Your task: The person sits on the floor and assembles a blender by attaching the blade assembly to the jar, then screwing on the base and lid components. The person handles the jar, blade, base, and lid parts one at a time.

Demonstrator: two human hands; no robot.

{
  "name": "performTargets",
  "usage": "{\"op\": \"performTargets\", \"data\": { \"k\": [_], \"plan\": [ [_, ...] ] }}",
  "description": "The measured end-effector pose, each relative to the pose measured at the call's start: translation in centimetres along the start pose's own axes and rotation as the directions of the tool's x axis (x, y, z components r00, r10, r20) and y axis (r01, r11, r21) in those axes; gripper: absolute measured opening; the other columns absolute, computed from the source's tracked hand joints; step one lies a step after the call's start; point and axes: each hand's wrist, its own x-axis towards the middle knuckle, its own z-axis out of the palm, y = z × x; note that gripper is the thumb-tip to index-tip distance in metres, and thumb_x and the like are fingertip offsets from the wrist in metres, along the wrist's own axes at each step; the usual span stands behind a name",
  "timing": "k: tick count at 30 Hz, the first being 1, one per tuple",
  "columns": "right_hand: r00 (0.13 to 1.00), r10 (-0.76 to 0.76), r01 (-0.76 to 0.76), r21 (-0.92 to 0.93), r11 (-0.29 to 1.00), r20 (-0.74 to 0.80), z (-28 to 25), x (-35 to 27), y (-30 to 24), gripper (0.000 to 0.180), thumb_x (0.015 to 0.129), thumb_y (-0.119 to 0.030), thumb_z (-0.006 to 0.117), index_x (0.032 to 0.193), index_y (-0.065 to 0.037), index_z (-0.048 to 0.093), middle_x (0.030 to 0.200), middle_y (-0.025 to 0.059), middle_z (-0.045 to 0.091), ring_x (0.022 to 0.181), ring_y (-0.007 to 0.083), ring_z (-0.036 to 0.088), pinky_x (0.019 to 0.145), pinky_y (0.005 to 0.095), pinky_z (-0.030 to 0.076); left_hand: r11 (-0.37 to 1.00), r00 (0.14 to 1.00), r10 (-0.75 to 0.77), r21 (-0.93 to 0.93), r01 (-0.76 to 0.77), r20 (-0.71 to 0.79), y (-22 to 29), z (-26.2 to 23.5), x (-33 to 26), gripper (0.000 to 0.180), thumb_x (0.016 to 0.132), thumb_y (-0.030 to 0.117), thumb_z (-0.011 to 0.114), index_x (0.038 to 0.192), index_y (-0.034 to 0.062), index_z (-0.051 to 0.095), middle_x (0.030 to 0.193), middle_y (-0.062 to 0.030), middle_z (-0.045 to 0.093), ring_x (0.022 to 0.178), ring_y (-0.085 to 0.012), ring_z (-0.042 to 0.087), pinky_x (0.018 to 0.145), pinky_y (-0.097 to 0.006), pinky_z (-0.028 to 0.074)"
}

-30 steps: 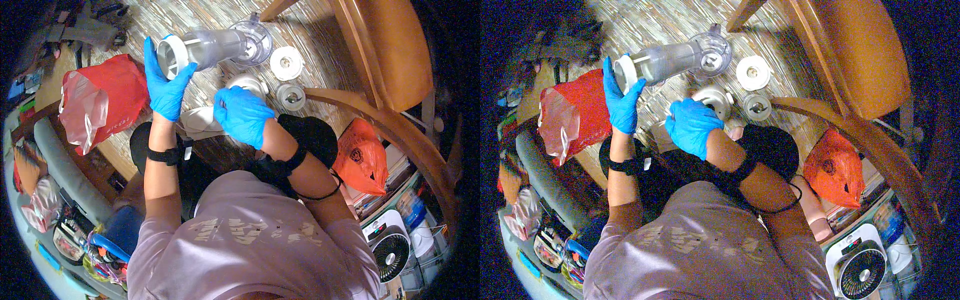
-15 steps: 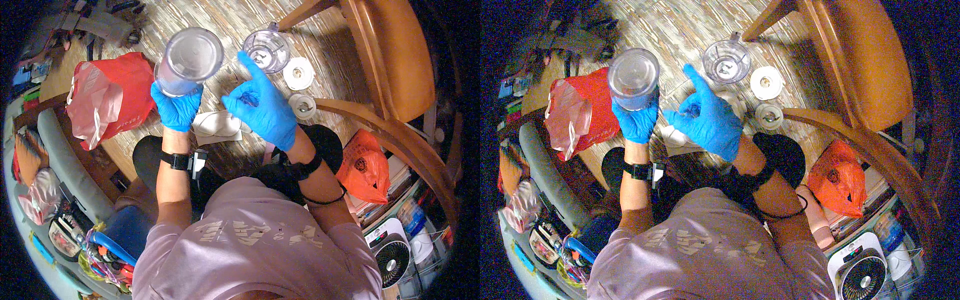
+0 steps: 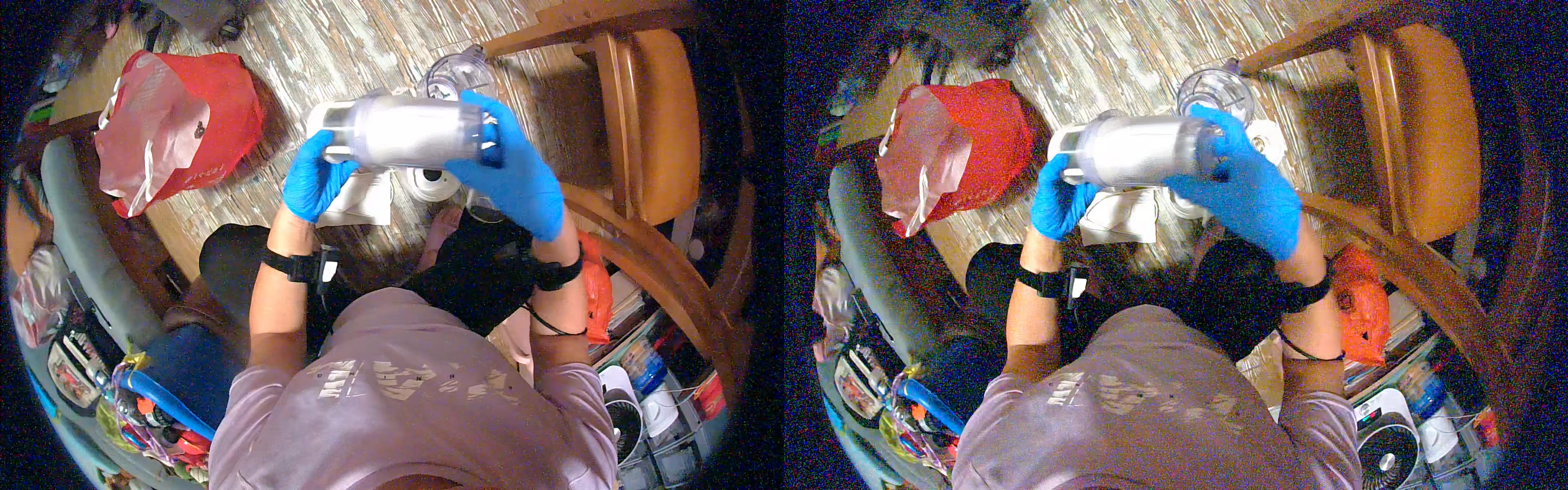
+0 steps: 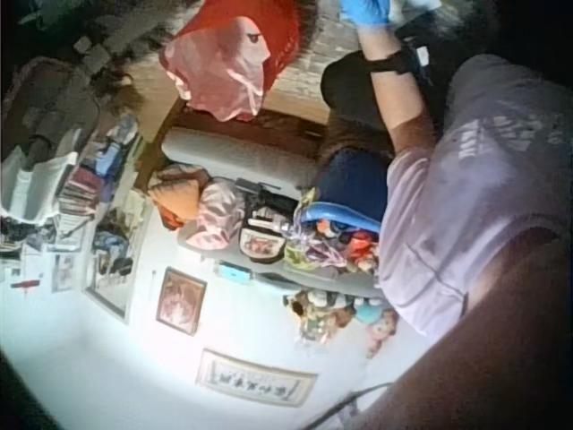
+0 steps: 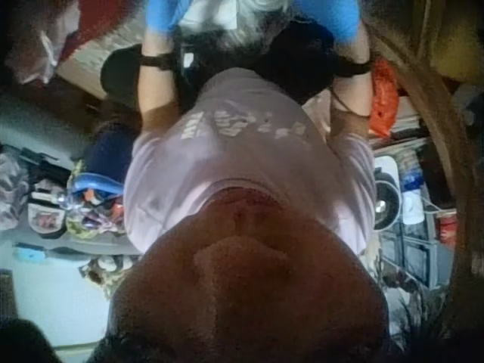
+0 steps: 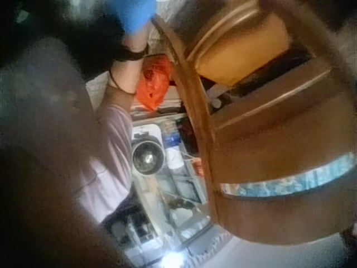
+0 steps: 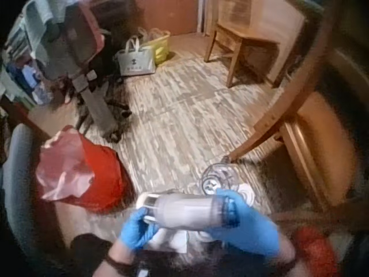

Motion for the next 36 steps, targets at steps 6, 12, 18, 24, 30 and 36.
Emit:
{"op": "performTargets", "data": {
  "k": [6, 12, 18, 24, 30, 36],
  "plan": [
    [0.969, 0.071, -0.051, 0.089, 0.995, -0.236, -5.6, 0.0, -0.8, 0.07, 0.085, -0.018, 0.073, 0.144, -0.008, 0.035, 0.118, 0.013, 0.058, 0.101, 0.0202, 0.059, 0.081, 0.0316, 0.052, 0.64, 0.934, 0.355, 0.737, -0.217, -0.033, 0.8, 3.3, -2.5, 0.067, 0.095, 0.023, 0.058, 0.151, 0.0029, 0.025, 0.149, -0.0119, 0.04, 0.127, -0.0231, 0.049, 0.104, -0.036, 0.041],
    [0.951, -0.081, -0.086, -0.508, 0.857, -0.297, -7.3, 3.9, 1.2, 0.086, 0.08, -0.038, 0.077, 0.145, -0.004, 0.034, 0.13, 0.0226, 0.056, 0.118, 0.0323, 0.056, 0.1, 0.0384, 0.045, 0.145, 0.767, 0.585, 0.896, -0.419, 0.264, 6.2, 6.2, -10.0, 0.064, 0.085, 0.006, 0.06, 0.145, 0.0012, 0.038, 0.149, -0.0128, 0.041, 0.136, -0.0247, 0.04, 0.113, -0.037, 0.029],
    [0.98, 0.028, -0.152, -0.66, 0.736, -0.195, -5.8, 8.5, 3.9, 0.093, 0.078, -0.05, 0.073, 0.146, -0.004, 0.031, 0.134, 0.0254, 0.053, 0.123, 0.0357, 0.054, 0.102, 0.0396, 0.044, 0.249, 0.768, 0.635, 0.918, -0.31, 0.087, 8.2, 3.7, -10.5, 0.059, 0.088, 0.007, 0.065, 0.143, 0.0066, 0.043, 0.147, -0.0086, 0.044, 0.128, -0.0224, 0.047, 0.103, -0.034, 0.04],
    [0.983, 0.094, -0.182, -0.802, 0.569, -0.157, -3.0, 12.3, 6.7, 0.089, 0.077, -0.052, 0.07, 0.146, -0.01, 0.032, 0.134, 0.023, 0.054, 0.121, 0.0384, 0.054, 0.101, 0.0433, 0.045, 0.193, 0.732, 0.668, 0.919, -0.344, 0.133, 7.8, 1.6, -11.2, 0.055, 0.089, 0.006, 0.062, 0.141, 0.007, 0.044, 0.149, -0.0076, 0.042, 0.131, -0.0232, 0.044, 0.107, -0.036, 0.035],
    [0.972, 0.179, -0.225, -0.816, 0.532, -0.151, -1.6, 13.3, 8.0, 0.089, 0.074, -0.054, 0.069, 0.147, -0.016, 0.033, 0.134, 0.0197, 0.055, 0.12, 0.0386, 0.055, 0.1, 0.0435, 0.045, 0.14, 0.746, 0.657, 0.954, -0.266, 0.111, 8.4, 1.3, -11.1, 0.054, 0.091, 0.005, 0.058, 0.143, 0.0074, 0.043, 0.148, -0.0067, 0.044, 0.132, -0.0231, 0.043, 0.108, -0.036, 0.034],
    [0.98, 0.183, -0.154, -0.894, 0.421, -0.082, -1.6, 13.3, 8.2, 0.078, 0.079, -0.051, 0.065, 0.143, -0.016, 0.039, 0.131, 0.019, 0.057, 0.117, 0.0371, 0.057, 0.097, 0.0457, 0.047, 0.08, 0.767, 0.625, 0.966, -0.246, 0.143, 8.2, 1.6, -10.4, 0.052, 0.094, 0.006, 0.055, 0.144, 0.0057, 0.042, 0.149, -0.0077, 0.042, 0.132, -0.0235, 0.043, 0.11, -0.038, 0.032]
  ]
}}
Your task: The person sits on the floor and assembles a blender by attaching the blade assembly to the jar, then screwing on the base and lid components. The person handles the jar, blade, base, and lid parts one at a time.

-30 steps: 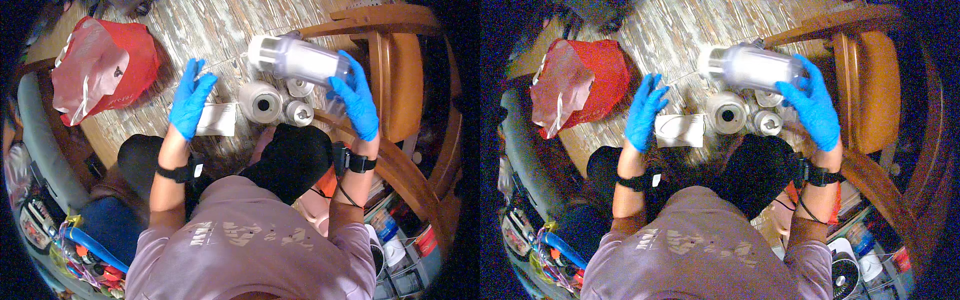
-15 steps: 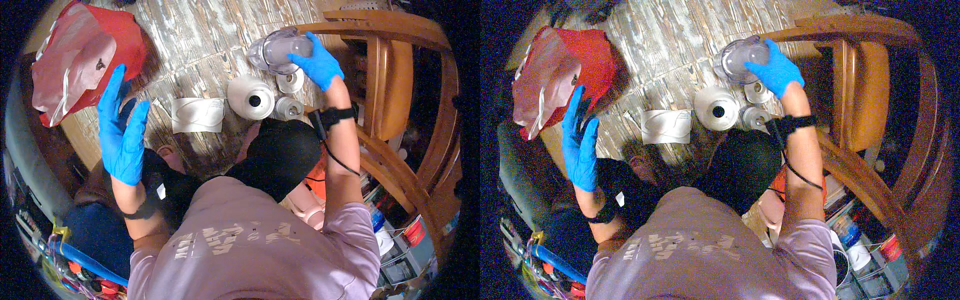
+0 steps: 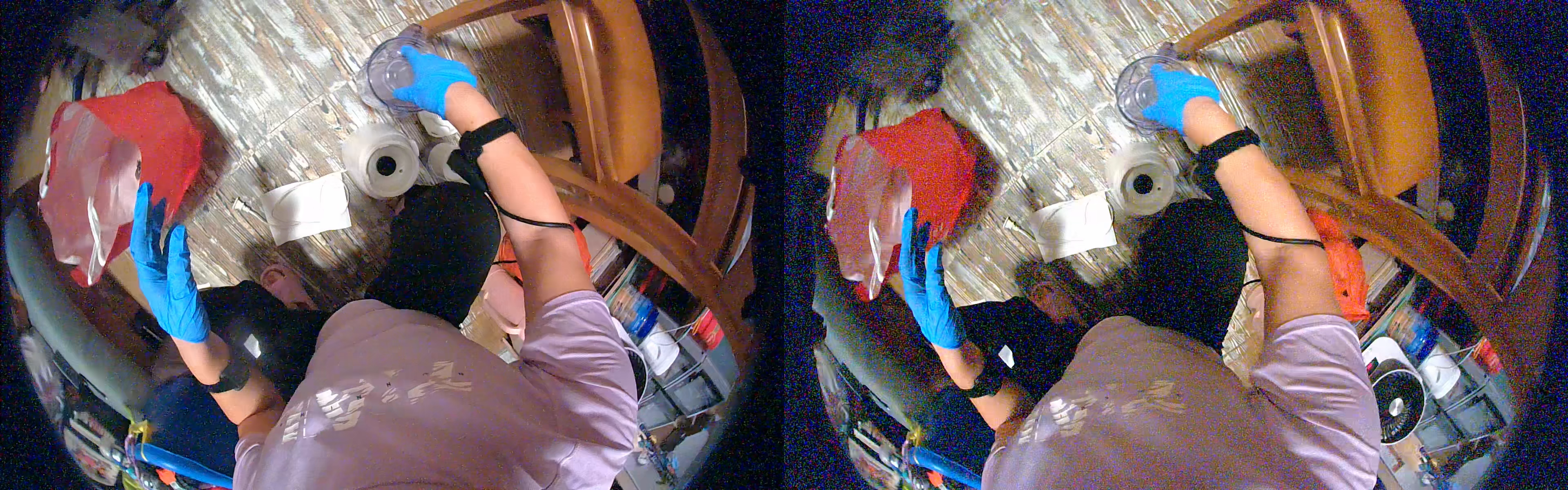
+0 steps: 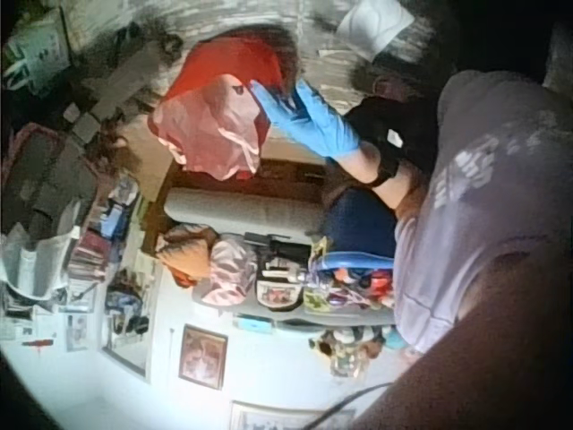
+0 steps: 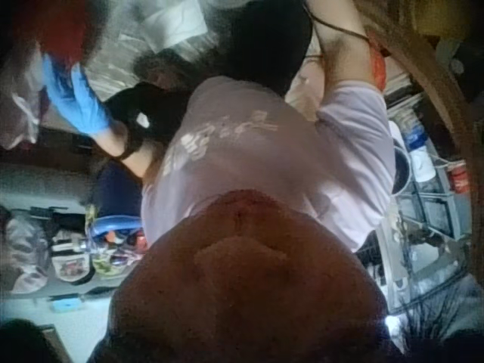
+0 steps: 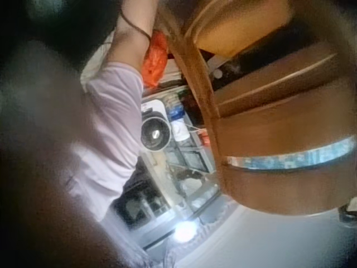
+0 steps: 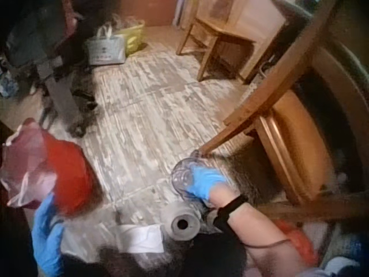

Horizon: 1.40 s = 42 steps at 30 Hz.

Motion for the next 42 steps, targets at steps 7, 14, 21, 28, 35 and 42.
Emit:
{"op": "performTargets", "data": {
  "k": [7, 14, 21, 28, 35, 42],
  "plan": [
    [1.0, -0.011, 0.012, -0.055, 0.998, 0.017, 0.1, 0.6, -0.1, 0.075, 0.078, -0.045, 0.066, 0.141, -0.012, 0.04, 0.124, 0.0164, 0.062, 0.11, 0.0344, 0.061, 0.09, 0.045, 0.05, 1.0, 1.0, -0.009, -0.014, 0.009, 0.026, -0.5, 0.8, 0.8, 0.053, 0.093, 0.005, 0.055, 0.144, 0.0032, 0.041, 0.149, -0.0088, 0.041, 0.132, -0.0242, 0.044, 0.11, -0.039, 0.032],
    [0.999, 0.006, -0.003, -0.067, 0.998, 0.04, -0.2, 1.3, -0.5, 0.049, 0.077, -0.053, 0.063, 0.099, -0.01, 0.073, 0.106, 0.013, 0.07, 0.093, 0.0326, 0.068, 0.081, 0.0433, 0.055, 0.999, 0.998, -0.033, 0.031, 0.031, 0.049, -0.9, 1.4, 1.5, 0.052, 0.093, 0.004, 0.054, 0.144, 0.0028, 0.041, 0.149, -0.0084, 0.041, 0.132, -0.0239, 0.043, 0.111, -0.038, 0.032],
    [1.0, 0.008, -0.006, -0.155, 0.988, 0.009, -0.5, 1.3, -0.9, 0.057, 0.077, -0.063, 0.058, 0.098, -0.013, 0.076, 0.103, 0.011, 0.071, 0.09, 0.0296, 0.069, 0.079, 0.0408, 0.054, 0.998, 0.996, -0.034, 0.047, 0.03, 0.081, -1.2, 2.3, 2.1, 0.052, 0.094, 0.005, 0.054, 0.144, 0.0035, 0.04, 0.15, -0.0081, 0.04, 0.133, -0.0245, 0.043, 0.11, -0.039, 0.032],
    [0.996, -0.001, 0.014, -0.139, 0.99, 0.09, -0.5, 1.1, -1.0, 0.052, 0.083, -0.057, 0.054, 0.107, -0.015, 0.073, 0.109, 0.0074, 0.071, 0.099, 0.0281, 0.068, 0.079, 0.0461, 0.05, 0.998, 0.992, -0.011, 0.069, 0.002, 0.126, -2.1, 2.6, 2.2, 0.053, 0.095, 0.005, 0.054, 0.145, 0.0039, 0.038, 0.15, -0.008, 0.04, 0.133, -0.0243, 0.043, 0.11, -0.039, 0.033],
    [0.996, -0.085, 0.088, -0.152, 0.984, 0.028, 0.5, 1.3, -0.6, 0.041, 0.081, -0.041, 0.064, 0.111, -0.012, 0.067, 0.106, 0.0139, 0.069, 0.092, 0.0336, 0.069, 0.078, 0.0458, 0.056, 0.989, 0.979, -0.064, 0.142, 0.036, 0.196, -3.0, 4.7, 2.7, 0.057, 0.091, 0.007, 0.061, 0.144, 0.0058, 0.041, 0.147, -0.0087, 0.043, 0.129, -0.0238, 0.047, 0.106, -0.037, 0.037],
    [0.989, -0.138, 0.129, -0.142, 0.981, -0.056, 1.4, 1.1, 0.2, 0.035, 0.092, -0.016, 0.053, 0.127, -0.016, 0.054, 0.116, 0.0138, 0.066, 0.1, 0.0362, 0.066, 0.081, 0.0473, 0.054, 0.989, 0.886, -0.088, 0.144, 0.024, 0.455, -3.2, 15.9, 1.4, 0.077, 0.084, 0.021, 0.073, 0.148, 0.0068, 0.032, 0.147, -0.0171, 0.039, 0.128, -0.0306, 0.047, 0.103, -0.041, 0.042]
  ]
}}
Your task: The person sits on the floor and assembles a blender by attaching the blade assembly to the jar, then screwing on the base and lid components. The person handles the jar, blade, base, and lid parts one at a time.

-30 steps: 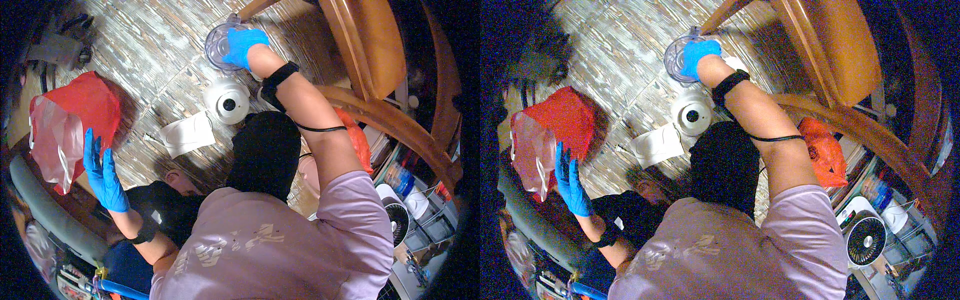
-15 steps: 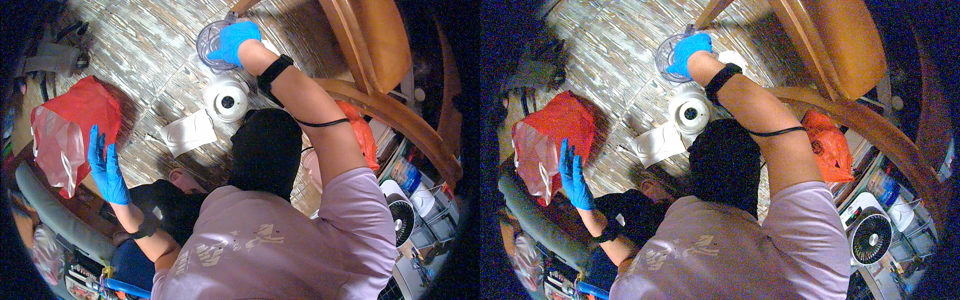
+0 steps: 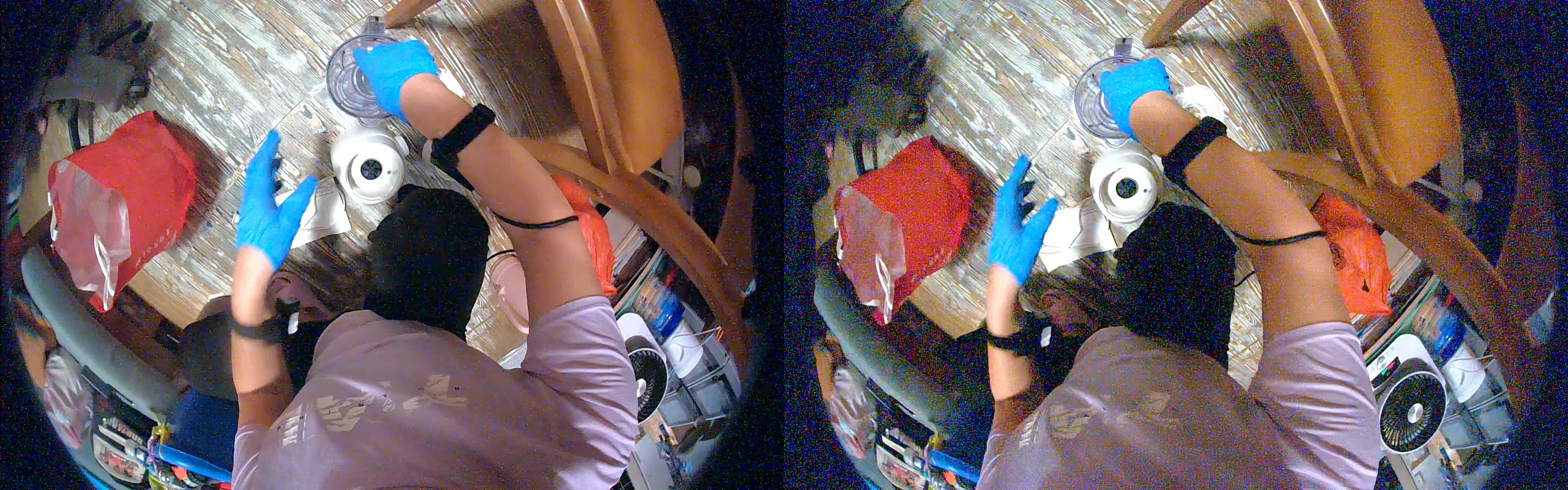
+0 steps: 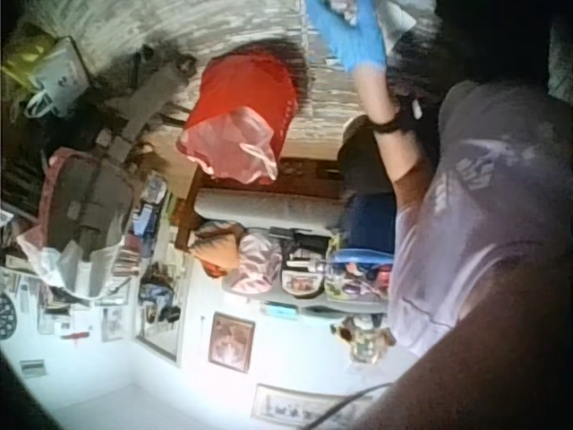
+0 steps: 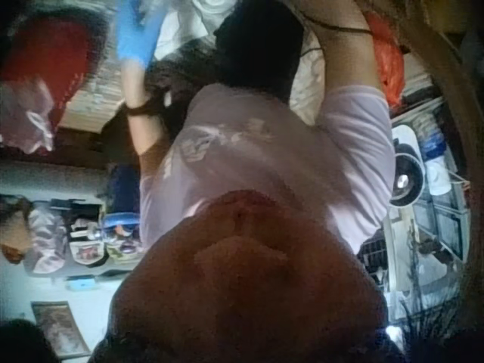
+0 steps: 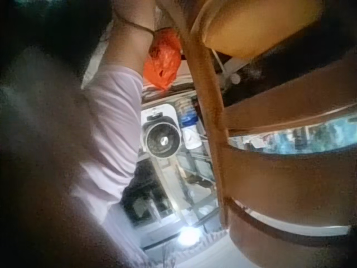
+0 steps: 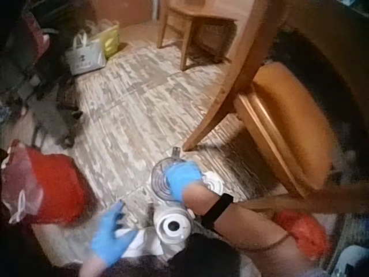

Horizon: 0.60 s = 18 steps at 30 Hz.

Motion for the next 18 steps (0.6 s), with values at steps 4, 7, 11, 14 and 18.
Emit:
{"op": "performTargets", "data": {
  "k": [4, 7, 11, 14, 18],
  "plan": [
    [0.999, -0.029, 0.029, -0.037, 0.999, -0.023, 0.6, 0.0, -0.1, 0.041, 0.087, -0.019, 0.059, 0.128, -0.014, 0.054, 0.115, 0.0144, 0.066, 0.099, 0.036, 0.066, 0.08, 0.0465, 0.054, 0.942, 0.992, -0.123, -0.31, 0.13, 0.041, -0.5, 4.7, 3.5, 0.091, 0.084, 0.026, 0.074, 0.153, 0.0073, 0.017, 0.148, -0.0218, 0.035, 0.126, -0.0319, 0.048, 0.098, -0.041, 0.046],
    [0.999, -0.039, 0.038, -0.069, 0.997, -0.011, 0.5, 0.2, -0.5, 0.044, 0.083, -0.022, 0.064, 0.125, -0.011, 0.055, 0.111, 0.0152, 0.068, 0.096, 0.0359, 0.067, 0.078, 0.0456, 0.055, 0.863, 0.974, -0.213, -0.451, 0.227, 0.083, -0.2, 7.1, 4.6, 0.092, 0.088, 0.029, 0.071, 0.154, 0.0062, 0.012, 0.15, -0.0227, 0.033, 0.123, -0.0291, 0.05, 0.096, -0.037, 0.047],
    [0.995, -0.044, 0.051, -0.08, 0.996, 0.086, -0.7, 0.2, -1.2, 0.052, 0.079, -0.034, 0.07, 0.121, -0.007, 0.056, 0.106, 0.0157, 0.069, 0.094, 0.0363, 0.067, 0.079, 0.0453, 0.054, 0.824, 0.963, -0.266, -0.51, 0.248, 0.038, -0.4, 9.6, 6.4, 0.099, 0.086, 0.035, 0.072, 0.153, 0.0031, 0.007, 0.148, -0.0241, 0.035, 0.119, -0.0262, 0.053, 0.094, -0.033, 0.047],
    [0.991, -0.046, 0.055, -0.064, 0.996, 0.124, -2.0, 0.0, -1.7, 0.064, 0.076, -0.046, 0.073, 0.125, -0.008, 0.054, 0.11, 0.0179, 0.067, 0.097, 0.0366, 0.066, 0.082, 0.0452, 0.054, 0.785, 0.963, -0.265, -0.568, 0.249, 0.056, -2.1, 10.9, 8.4, 0.1, 0.084, 0.037, 0.073, 0.152, 0.0009, 0.009, 0.15, -0.0252, 0.032, 0.131, -0.029, 0.043, 0.104, -0.037, 0.04],
    [0.978, 0.031, -0.001, -0.145, 0.989, 0.206, -2.8, 0.0, -2.3, 0.08, 0.074, -0.057, 0.072, 0.135, -0.01, 0.048, 0.117, 0.0198, 0.064, 0.104, 0.0366, 0.064, 0.085, 0.0452, 0.053, 0.994, 0.949, 0.041, -0.08, -0.069, -0.311, -4.6, 12.8, 9.6, 0.09, 0.088, 0.031, 0.07, 0.152, 0.0022, 0.013, 0.146, -0.0222, 0.04, 0.126, -0.0256, 0.05, 0.1, -0.035, 0.045]
  ]
}}
